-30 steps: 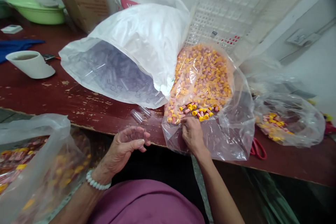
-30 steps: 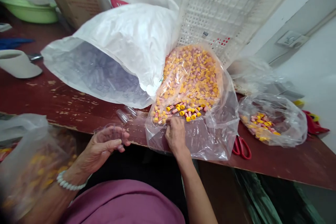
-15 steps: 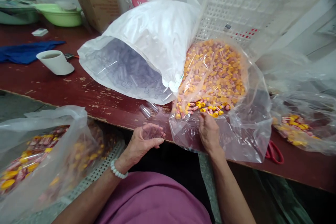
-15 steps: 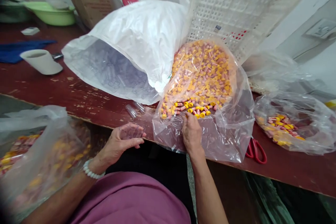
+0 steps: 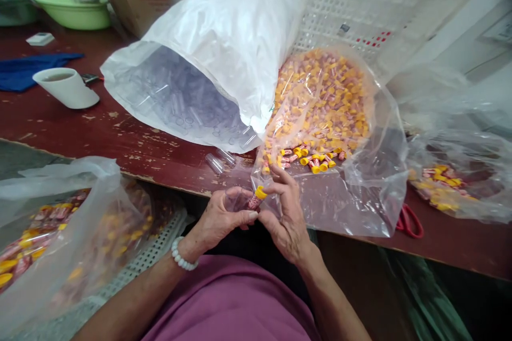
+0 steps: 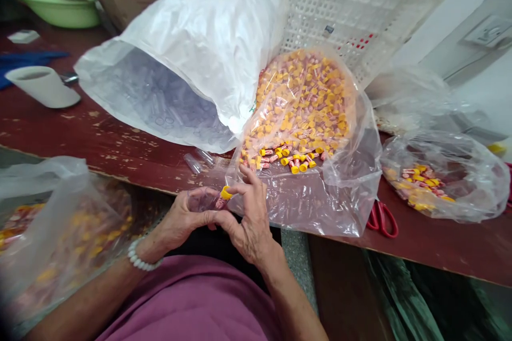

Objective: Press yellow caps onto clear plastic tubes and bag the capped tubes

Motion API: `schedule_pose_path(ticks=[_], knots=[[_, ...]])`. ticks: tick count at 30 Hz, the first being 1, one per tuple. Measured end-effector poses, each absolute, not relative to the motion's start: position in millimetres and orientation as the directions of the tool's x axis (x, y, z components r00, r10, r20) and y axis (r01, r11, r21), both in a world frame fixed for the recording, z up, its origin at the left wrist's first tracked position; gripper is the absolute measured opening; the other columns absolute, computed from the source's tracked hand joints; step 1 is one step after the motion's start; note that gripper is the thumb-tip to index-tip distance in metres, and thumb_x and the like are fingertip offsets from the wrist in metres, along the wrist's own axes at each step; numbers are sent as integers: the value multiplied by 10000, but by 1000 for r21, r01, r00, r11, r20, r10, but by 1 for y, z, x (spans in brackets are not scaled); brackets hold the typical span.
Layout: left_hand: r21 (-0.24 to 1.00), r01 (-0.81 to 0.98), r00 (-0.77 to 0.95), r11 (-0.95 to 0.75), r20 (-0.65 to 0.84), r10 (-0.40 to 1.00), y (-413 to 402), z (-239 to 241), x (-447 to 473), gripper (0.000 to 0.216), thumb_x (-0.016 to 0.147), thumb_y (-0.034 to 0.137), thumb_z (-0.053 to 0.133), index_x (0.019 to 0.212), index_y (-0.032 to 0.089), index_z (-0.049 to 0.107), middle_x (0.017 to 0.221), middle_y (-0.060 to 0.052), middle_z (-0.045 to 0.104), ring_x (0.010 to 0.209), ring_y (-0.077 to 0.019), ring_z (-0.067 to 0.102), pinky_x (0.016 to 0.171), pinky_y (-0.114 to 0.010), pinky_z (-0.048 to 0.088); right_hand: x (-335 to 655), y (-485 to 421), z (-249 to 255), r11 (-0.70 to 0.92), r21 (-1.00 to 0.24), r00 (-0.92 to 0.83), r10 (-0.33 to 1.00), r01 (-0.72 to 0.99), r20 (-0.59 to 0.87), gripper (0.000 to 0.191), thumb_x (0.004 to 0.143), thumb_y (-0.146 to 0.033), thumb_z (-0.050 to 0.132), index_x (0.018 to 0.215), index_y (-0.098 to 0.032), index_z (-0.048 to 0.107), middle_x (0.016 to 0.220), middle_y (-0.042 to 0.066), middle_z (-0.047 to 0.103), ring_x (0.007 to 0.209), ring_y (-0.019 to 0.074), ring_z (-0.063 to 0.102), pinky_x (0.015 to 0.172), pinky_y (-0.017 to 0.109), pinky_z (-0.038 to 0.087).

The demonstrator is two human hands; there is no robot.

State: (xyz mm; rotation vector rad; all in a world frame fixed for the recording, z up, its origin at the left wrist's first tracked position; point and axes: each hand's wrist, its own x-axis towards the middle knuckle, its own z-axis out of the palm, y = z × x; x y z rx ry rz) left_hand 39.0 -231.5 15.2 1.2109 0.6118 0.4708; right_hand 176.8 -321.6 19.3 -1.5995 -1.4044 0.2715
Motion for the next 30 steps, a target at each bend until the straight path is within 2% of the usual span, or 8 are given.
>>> schedule_pose_path(ticks=[2,5,9,12,15,21,25,30], knots=[[952,-25,733,305,-190,653,-232,12,40,230,650,245,755,828,138,657,727,-16,652,621,-119,571,545,-220,477,178,-322,18,156,-651,211,868,743,449,374,740,-432,677,1035,-244,547,1420,86,375,1293,282,356,1034,484,327],[937,-59,705,344,-205,679,-231,8,43,190,612,196,770,748,129,656,713,-17,650,651,-122,578,593,-214,477,173,-320,14,188,-590,160,859,786,487,503,682,-448,726,1091,-245,517,1363,99,452,1258,277,396,1021,474,343],[918,-47,707,394,-248,662,-226,6,43,218,634,237,757,785,132,640,678,2,623,518,-91,541,460,-197,447,181,-317,6,157,-585,175,864,796,471,444,786,-429,627,1174,-252,504,1358,89,460,1228,248,434,1000,439,373],[908,-30,685,417,-285,670,-221,4,37,284,631,264,764,837,142,612,693,8,621,482,-100,552,388,-196,423,213,-310,-5,-79,-569,388,806,818,446,258,921,-291,405,1120,-198,540,1153,101,584,1069,201,530,912,379,433],[899,-38,651,437,-310,693,-219,-1,30,331,625,246,774,885,147,594,754,-7,649,535,-113,591,415,-199,446,248,-295,-18,-328,-409,497,753,852,431,226,884,-191,407,1017,-143,583,998,123,615,968,231,528,880,405,420],[891,-34,631,452,-332,702,-218,-6,28,369,609,244,782,902,141,583,764,-24,669,535,-120,601,417,-202,444,260,-259,-28,-348,-270,425,843,898,330,302,836,-337,556,1081,-168,603,1159,146,532,1053,284,454,892,426,383],[895,-38,644,445,-318,695,-218,-3,29,349,625,241,773,903,147,584,775,-18,660,538,-115,598,426,-203,446,255,-250,-23,-282,-262,346,907,923,241,180,891,-294,483,896,-192,630,978,98,579,942,224,516,823,331,409],[905,-28,657,425,-304,690,-221,-2,31,321,639,248,764,886,149,584,760,-5,638,559,-118,598,441,-208,453,268,-264,-20,-305,-335,396,885,891,247,106,834,-202,531,910,-182,602,978,91,575,844,194,549,745,306,431]])
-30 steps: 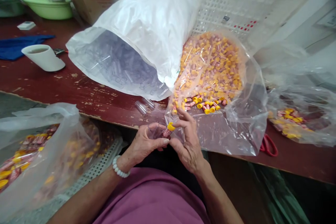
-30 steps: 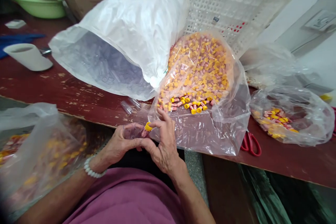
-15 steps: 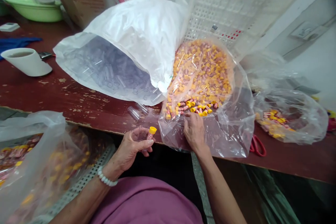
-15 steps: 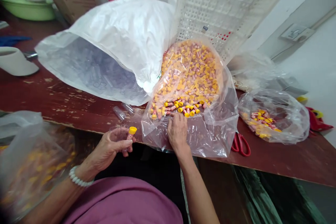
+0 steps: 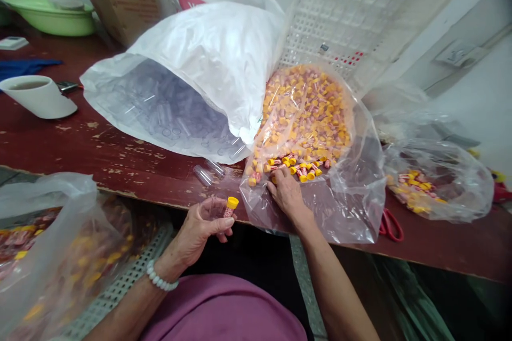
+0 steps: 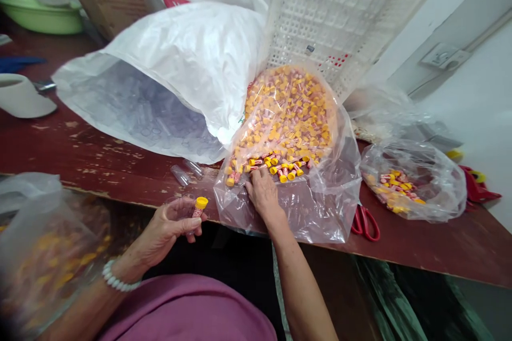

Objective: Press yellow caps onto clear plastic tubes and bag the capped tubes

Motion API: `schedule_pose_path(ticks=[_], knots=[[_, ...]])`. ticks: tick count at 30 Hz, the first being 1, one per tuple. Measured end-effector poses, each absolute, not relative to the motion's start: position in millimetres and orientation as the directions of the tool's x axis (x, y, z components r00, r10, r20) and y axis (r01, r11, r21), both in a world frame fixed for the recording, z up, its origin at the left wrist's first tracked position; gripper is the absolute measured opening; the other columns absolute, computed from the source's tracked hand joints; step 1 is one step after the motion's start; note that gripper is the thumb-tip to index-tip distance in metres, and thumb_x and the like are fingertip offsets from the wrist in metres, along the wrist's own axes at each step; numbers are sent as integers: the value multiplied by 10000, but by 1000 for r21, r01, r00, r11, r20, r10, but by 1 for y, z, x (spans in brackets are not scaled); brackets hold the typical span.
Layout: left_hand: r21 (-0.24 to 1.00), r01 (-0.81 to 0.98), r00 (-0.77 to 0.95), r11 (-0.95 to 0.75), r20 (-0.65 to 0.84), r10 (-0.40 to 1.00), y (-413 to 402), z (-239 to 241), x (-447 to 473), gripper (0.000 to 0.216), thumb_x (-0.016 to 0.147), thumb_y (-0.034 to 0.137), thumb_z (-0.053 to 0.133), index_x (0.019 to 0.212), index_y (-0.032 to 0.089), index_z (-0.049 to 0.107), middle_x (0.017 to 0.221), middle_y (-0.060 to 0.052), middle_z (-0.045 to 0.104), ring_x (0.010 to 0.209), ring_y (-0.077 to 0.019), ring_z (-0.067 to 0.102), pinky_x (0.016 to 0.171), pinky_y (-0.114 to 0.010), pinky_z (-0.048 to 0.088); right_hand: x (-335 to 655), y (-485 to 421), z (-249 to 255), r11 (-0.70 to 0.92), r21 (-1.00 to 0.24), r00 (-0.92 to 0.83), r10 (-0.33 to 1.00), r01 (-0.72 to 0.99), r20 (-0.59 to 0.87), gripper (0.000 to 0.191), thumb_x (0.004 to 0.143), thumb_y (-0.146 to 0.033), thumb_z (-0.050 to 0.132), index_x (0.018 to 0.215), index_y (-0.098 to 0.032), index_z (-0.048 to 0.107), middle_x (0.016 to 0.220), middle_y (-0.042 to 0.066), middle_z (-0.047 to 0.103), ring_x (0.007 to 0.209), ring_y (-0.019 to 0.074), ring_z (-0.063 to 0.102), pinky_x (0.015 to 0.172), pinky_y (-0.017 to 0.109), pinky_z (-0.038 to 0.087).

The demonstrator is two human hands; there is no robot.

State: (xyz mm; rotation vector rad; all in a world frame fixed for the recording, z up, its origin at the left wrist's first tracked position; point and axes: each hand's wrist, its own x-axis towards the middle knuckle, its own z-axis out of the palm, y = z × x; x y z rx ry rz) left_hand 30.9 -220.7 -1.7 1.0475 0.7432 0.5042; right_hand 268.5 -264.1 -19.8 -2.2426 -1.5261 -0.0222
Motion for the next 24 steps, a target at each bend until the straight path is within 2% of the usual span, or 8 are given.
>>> schedule_pose_path(ticks=[4,7,10,12,14,19,22,24], knots=[[926,-26,694,377,-255,673,-224,-3,33,281,665,256,748,864,143,586,765,-3,618,574,-110,586,453,-206,456,276,-278,-17,-327,-462,488,824,824,287,93,817,-217,530,859,-164,594,919,80,595,860,194,563,777,326,448],[942,-7,700,336,-235,675,-226,-3,34,309,664,266,748,900,141,591,788,-15,627,595,-114,585,465,-207,464,256,-291,-5,-304,-614,571,765,728,299,225,902,-276,400,989,-148,562,878,64,617,745,153,580,680,297,477],[954,23,707,300,-228,670,-228,0,36,330,658,271,749,919,145,592,776,-6,619,614,-112,571,472,-199,462,219,-304,16,-76,-897,580,785,435,215,271,930,-356,385,1070,-186,542,860,26,638,596,99,546,541,236,462],[962,59,707,266,-228,670,-230,2,37,324,660,262,742,920,144,588,771,-1,607,625,-110,551,475,-198,462,195,-310,28,67,-967,510,840,244,187,239,918,-358,436,1057,-212,566,889,15,645,571,80,531,523,219,458],[973,90,706,210,-211,675,-232,3,39,286,666,242,730,889,139,584,772,-1,596,628,-107,531,478,-199,459,180,-312,34,119,-957,421,879,264,225,220,916,-324,452,1056,-218,584,914,19,648,606,80,551,568,225,476],[996,45,732,77,-86,676,-234,-1,40,170,685,151,692,807,129,576,759,6,579,698,-95,525,616,-192,461,175,-308,39,193,-814,187,920,547,344,230,905,-253,474,1105,-209,578,1011,50,654,907,147,613,803,286,488],[991,65,736,118,-128,665,-234,-2,39,174,685,168,685,788,136,549,735,20,545,656,-86,501,549,-178,445,181,-310,39,185,-778,222,896,600,384,287,877,-244,512,1162,-218,532,1174,76,577,988,169,586,808,305,488],[982,91,733,164,-177,657,-235,-2,38,191,676,182,681,795,141,537,723,27,524,613,-82,483,476,-168,425,181,-313,36,162,-738,248,876,656,413,248,845,-198,518,1089,-219,561,1268,88,493,1043,189,552,850,342,472]])
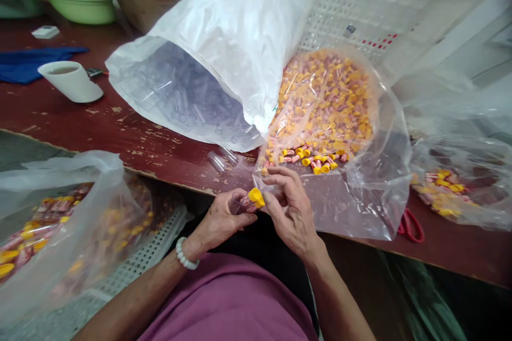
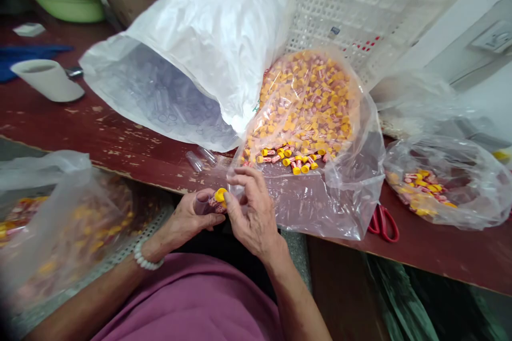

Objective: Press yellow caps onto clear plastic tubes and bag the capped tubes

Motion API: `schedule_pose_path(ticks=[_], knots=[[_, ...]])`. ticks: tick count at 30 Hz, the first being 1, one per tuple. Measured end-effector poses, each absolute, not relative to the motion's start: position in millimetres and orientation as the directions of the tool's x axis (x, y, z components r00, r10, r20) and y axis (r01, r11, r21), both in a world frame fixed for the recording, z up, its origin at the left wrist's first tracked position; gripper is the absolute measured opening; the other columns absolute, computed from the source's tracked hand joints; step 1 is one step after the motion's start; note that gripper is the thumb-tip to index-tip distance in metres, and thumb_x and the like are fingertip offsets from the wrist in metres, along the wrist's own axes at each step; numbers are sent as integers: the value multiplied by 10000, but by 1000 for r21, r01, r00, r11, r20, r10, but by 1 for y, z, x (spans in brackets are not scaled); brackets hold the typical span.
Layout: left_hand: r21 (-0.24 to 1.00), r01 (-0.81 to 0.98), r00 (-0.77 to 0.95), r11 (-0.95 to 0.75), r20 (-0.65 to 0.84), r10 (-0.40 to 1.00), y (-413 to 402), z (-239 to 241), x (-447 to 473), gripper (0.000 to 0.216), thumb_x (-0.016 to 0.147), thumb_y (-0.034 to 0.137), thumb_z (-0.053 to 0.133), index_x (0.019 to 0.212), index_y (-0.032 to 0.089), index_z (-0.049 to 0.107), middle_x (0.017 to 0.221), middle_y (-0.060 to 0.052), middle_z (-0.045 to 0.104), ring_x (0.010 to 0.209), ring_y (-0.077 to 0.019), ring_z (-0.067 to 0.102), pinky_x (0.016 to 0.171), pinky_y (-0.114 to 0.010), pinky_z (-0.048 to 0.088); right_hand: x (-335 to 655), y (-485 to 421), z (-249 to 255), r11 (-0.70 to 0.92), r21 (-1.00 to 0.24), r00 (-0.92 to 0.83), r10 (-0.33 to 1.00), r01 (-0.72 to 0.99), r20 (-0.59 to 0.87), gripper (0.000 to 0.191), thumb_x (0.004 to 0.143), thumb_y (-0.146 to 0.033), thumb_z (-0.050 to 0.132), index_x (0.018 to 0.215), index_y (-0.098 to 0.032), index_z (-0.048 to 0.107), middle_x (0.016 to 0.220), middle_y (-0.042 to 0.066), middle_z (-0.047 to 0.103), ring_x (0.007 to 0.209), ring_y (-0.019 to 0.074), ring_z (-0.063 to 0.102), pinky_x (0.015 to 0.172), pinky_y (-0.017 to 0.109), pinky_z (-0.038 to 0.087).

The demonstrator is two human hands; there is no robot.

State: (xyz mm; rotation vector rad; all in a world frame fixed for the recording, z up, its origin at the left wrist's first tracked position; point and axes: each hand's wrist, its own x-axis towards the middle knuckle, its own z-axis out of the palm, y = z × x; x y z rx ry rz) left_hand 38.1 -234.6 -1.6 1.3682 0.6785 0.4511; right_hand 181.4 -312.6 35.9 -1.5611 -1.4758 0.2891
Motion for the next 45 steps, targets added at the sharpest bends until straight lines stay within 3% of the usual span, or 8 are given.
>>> schedule_pose_path(ticks=[7,11,15,21,27,33,41,45], knots=[[978,121,700,171,-206,683,-230,-3,38,162,685,189,649,794,133,543,620,45,499,493,-61,457,357,-136,338,165,-319,22,169,-589,88,920,791,383,433,741,-116,536,1157,-236,556,1391,75,405,1206,251,427,991,457,363],[962,85,698,259,-243,673,-222,-8,32,276,694,275,686,875,132,536,726,18,537,520,-85,522,354,-163,389,207,-309,9,67,-656,346,807,752,478,242,843,-151,438,1013,-218,597,1202,87,545,1079,193,535,892,364,450],[957,42,609,286,-252,752,-216,-15,24,309,688,275,707,893,128,527,758,12,532,558,-94,547,367,-165,405,265,-286,-11,-272,-499,514,730,823,450,252,827,-104,370,950,-164,581,926,92,633,909,200,575,826,349,458],[957,11,653,290,-226,723,-219,-15,27,287,696,261,707,876,133,523,759,13,532,576,-91,545,386,-165,419,278,-242,-25,-286,-383,416,851,879,320,251,783,-122,495,998,-175,612,1032,111,640,981,240,542,886,360,401],[963,2,681,269,-199,705,-221,-8,30,256,701,245,693,855,134,521,774,7,537,589,-90,539,407,-167,426,282,-253,-15,-427,-437,581,749,791,319,283,866,-188,417,1117,-116,526,1037,158,604,944,240,570,819,380,438],[972,100,718,214,-219,660,-228,-9,37,260,697,246,679,889,145,536,765,9,540,603,-94,499,408,-166,418,203,-295,23,54,-922,546,792,383,273,237,874,-365,522,1062,-229,477,802,-12,595,696,125,592,651,265,486],[985,121,743,124,-172,647,-233,-2,39,155,717,229,623,842,141,594,697,25,534,545,-68,423,439,-159,359,156,-301,30,202,-634,199,841,747,503,134,844,-290,564,965,-232,571,1091,65,582,1018,201,535,875,374,444],[975,41,731,218,-178,659,-233,0,39,234,652,171,664,874,147,594,758,13,559,643,-99,476,536,-188,408,163,-306,26,180,-576,159,858,797,489,463,731,-497,656,1090,-223,553,1377,116,372,1263,300,362,1014,473,340]])
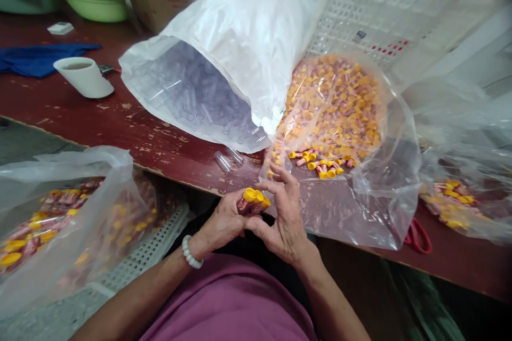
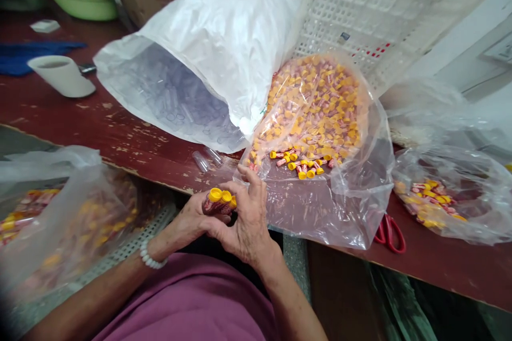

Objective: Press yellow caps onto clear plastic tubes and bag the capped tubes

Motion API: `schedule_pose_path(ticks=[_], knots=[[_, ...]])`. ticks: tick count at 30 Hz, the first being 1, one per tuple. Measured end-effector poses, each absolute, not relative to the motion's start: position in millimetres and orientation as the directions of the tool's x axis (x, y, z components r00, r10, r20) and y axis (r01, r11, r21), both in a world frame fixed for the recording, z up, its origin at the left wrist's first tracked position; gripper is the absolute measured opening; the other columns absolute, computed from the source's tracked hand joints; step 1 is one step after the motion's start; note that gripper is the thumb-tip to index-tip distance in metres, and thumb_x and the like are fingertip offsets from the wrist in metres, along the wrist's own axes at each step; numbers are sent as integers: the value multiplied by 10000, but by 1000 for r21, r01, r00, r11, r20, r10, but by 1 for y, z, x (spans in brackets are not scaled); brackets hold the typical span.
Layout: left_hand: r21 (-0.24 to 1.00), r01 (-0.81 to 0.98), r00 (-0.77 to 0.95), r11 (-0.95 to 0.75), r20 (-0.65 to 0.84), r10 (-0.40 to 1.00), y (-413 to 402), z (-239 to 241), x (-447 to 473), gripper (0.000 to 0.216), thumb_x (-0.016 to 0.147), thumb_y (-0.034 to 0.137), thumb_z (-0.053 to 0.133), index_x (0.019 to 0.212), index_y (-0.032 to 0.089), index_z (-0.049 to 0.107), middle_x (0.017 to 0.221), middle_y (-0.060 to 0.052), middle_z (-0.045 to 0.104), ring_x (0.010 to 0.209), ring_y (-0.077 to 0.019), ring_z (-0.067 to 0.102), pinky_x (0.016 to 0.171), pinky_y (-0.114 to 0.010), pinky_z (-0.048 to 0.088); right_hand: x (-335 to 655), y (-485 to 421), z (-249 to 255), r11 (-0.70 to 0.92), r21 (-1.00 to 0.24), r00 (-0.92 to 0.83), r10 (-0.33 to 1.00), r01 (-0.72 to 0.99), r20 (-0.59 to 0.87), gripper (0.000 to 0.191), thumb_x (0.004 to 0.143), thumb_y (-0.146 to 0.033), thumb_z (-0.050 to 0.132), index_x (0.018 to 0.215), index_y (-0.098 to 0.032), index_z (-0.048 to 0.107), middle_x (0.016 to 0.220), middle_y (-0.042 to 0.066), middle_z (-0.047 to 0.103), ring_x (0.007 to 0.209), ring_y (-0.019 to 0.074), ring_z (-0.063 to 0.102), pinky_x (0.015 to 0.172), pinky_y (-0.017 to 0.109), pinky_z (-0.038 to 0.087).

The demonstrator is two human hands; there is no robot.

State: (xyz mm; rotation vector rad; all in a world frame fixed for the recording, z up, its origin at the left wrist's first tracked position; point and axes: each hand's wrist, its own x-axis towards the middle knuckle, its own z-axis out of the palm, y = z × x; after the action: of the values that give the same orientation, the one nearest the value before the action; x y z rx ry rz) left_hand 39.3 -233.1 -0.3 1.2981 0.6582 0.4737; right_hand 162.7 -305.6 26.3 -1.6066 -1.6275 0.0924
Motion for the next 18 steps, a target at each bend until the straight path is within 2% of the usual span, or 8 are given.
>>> schedule_pose_path(ticks=[2,4,7,10,13,16,18], knots=[[957,12,742,291,-204,639,-234,-3,40,213,609,135,676,800,134,582,717,16,544,650,-105,478,580,-206,418,161,-305,22,220,-521,76,870,825,487,611,641,-557,708,1119,-224,524,1374,118,395,1253,310,369,1022,478,319],[937,16,742,349,-246,624,-236,-6,40,197,598,131,675,766,127,571,687,17,530,638,-108,474,586,-219,414,158,-304,18,267,-480,-9,881,836,474,677,588,-595,723,1113,-227,508,1340,114,455,1222,303,400,1017,470,311],[923,28,727,385,-283,626,-240,-8,38,195,595,127,669,765,119,575,691,13,532,640,-111,472,594,-226,407,156,-301,14,263,-456,-45,900,850,434,701,567,-618,719,1102,-222,503,1356,118,459,1227,302,394,1013,463,295],[879,28,767,477,-325,553,-242,-6,35,183,597,88,625,775,109,586,707,6,540,655,-112,474,605,-227,405,157,-302,10,252,-433,-66,914,866,400,701,569,-611,714,1104,-211,500,1379,126,447,1219,308,401,994,469,294],[841,23,791,540,-346,505,-243,-3,32,226,563,38,575,776,112,586,714,11,533,654,-104,459,592,-211,385,153,-305,4,249,-409,-66,909,878,410,682,596,-550,711,1132,-197,477,1332,133,502,1171,304,445,973,479,299],[863,62,782,502,-355,513,-243,-3,33,234,525,17,545,735,118,567,699,20,510,648,-100,438,581,-202,366,149,-309,-3,214,-401,-13,894,891,449,626,618,-449,699,1140,-186,473,1262,132,555,1122,297,490,973,486,291],[902,107,757,417,-346,554,-242,-3,34,208,522,22,528,703,122,555,678,24,490,638,-101,421,572,-205,352,149,-309,-7,207,-433,15,890,877,455,604,596,-399,690,1121,-187,480,1214,127,579,1085,289,520,949,463,319]])
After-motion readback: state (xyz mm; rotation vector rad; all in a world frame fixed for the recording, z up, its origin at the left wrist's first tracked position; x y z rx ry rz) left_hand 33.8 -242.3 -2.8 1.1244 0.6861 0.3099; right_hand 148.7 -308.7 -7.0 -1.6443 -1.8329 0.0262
